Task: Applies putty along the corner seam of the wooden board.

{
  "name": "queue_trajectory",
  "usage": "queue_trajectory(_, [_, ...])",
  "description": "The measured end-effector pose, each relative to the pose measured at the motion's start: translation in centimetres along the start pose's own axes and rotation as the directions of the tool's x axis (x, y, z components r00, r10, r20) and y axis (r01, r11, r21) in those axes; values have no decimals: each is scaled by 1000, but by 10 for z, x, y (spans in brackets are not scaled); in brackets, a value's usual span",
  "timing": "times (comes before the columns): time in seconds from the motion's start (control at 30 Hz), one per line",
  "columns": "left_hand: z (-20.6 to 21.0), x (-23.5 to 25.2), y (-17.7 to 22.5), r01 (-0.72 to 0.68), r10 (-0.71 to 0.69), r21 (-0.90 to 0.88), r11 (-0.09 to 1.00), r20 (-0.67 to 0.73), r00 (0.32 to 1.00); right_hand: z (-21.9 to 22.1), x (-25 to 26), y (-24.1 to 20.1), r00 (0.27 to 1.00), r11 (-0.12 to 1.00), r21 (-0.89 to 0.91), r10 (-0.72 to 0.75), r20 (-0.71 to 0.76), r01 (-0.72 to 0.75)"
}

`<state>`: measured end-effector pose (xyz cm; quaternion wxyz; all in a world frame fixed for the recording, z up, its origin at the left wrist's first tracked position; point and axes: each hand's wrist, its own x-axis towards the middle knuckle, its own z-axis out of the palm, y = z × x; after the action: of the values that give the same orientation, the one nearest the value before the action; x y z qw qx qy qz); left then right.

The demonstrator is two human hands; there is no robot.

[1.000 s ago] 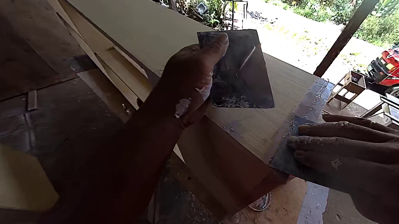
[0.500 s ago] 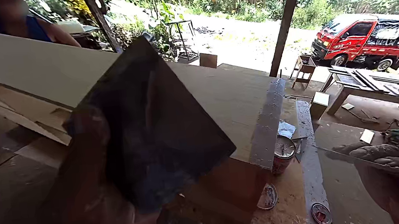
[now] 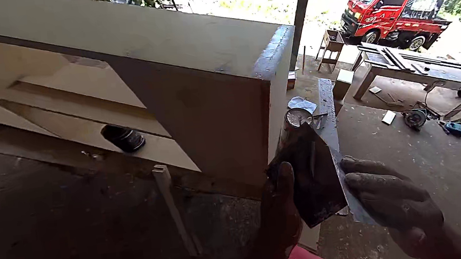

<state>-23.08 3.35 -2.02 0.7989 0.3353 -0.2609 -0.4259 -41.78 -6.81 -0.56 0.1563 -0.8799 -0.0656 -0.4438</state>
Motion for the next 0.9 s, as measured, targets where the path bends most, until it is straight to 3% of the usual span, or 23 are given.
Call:
queue_trajectory(0.1, [6, -29, -1, -13, 12, 16, 1000, 78, 997, 2, -20, -26, 999, 987, -153, 46, -1, -46])
queue_trajectory(0.17, [6, -47, -1, -29, 27, 25, 999, 105, 994, 7, -30, -44, 988, 970, -193, 142, -54, -150])
queue_trajectory(0.27, [3, -64, 4, -57, 50, 48, 997, 132, 990, 8, -43, -65, 916, 917, -50, 389, -95, -395])
queue_trajectory(0.33, [-3, -69, 13, -103, 84, 86, 991, 193, 978, 9, -58, -70, 763, 750, 253, 643, -63, -611])
queue_trajectory(0.37, [-7, -69, 20, -121, 93, 110, 987, 236, 967, 10, -68, -70, 639, 600, 415, 767, -57, -684])
queue_trajectory(0.4, [-12, -66, 27, -134, 94, 126, 983, 276, 956, 9, -76, -70, 504, 458, 547, 860, -74, -701])
queue_trajectory(0.43, [-17, -62, 34, -143, 96, 137, 980, 301, 949, 6, -79, -71, 418, 379, 625, 904, -93, -682])
queue_trajectory(0.47, [-24, -56, 41, -153, 102, 140, 978, 316, 943, 1, -79, -73, 415, 395, 647, 900, -131, -653])
queue_trajectory(0.5, [-30, -51, 47, -158, 101, 155, 975, 322, 941, -3, -73, -76, 494, 493, 593, 851, -178, -636])
queue_trajectory(0.57, [-45, -41, 59, -176, 92, 236, 955, 329, 940, -3, -41, -90, 706, 743, 185, 669, -230, -643])
queue_trajectory(0.63, [-58, -30, 72, -189, 85, 298, 936, 329, 940, 7, 5, -108, 837, 796, -260, 517, -180, -547])
queue_trajectory(0.67, [-65, -24, 78, -205, 88, 329, 922, 337, 937, 16, 24, -113, 881, 794, -387, 455, -133, -468])
queue_trajectory(0.77, [-85, -6, 100, -284, 121, 408, 868, 381, 917, 47, 62, -110, 922, 748, -571, 385, -43, -339])
queue_trajectory(0.9, [-109, 18, 125, -360, 149, 455, 814, 436, 888, 95, 90, -97, 909, 660, -697, 415, 29, -279])
